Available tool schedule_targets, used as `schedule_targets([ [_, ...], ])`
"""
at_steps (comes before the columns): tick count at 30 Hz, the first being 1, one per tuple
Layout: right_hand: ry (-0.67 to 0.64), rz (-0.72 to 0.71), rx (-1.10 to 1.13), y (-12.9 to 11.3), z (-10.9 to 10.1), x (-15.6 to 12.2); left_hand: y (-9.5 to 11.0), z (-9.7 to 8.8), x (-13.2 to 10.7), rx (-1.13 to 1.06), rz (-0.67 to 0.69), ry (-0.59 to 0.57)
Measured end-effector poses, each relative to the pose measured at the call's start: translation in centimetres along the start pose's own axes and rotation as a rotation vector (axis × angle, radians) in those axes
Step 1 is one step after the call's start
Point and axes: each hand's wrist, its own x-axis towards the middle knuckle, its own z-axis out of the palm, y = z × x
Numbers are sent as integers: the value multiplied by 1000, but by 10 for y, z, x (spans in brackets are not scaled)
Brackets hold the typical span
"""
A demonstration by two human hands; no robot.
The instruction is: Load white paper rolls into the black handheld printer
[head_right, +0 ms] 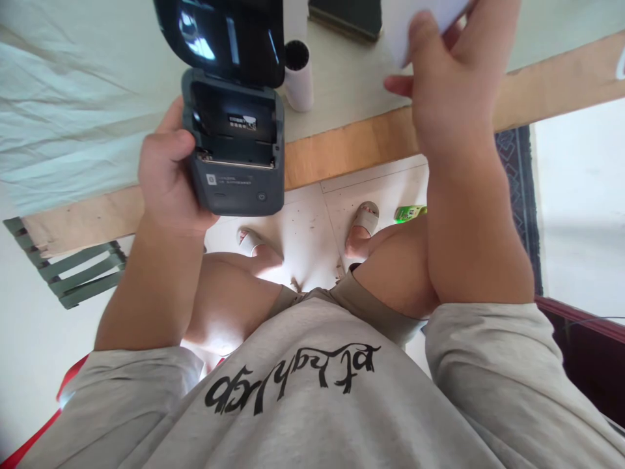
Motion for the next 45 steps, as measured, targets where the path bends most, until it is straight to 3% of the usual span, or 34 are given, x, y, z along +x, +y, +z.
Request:
schedule_targets([
  [4,-145,136,328,-1,13,0,0,3,-1,-24,15,22],
  [8,-238,155,432,-10,23,-6,2,4,-3,-34,-14,7],
  [10,-278,235,488,-15,25,-7,3,3,-3,-43,-13,-2],
  [15,-201,473,537,-15,25,3,0,0,-1,-26,16,-17],
  [22,-167,387,483,-6,32,3,0,3,0,-27,13,-2],
  [29,-128,552,423,-2,33,11,2,6,-3,10,-15,36],
  [40,-203,560,375,2,34,12,0,4,-1,40,9,53],
  [42,-193,521,381,0,34,10,-1,2,0,47,13,40],
  [45,-102,291,396,-8,39,0,-3,0,1,34,6,22],
])
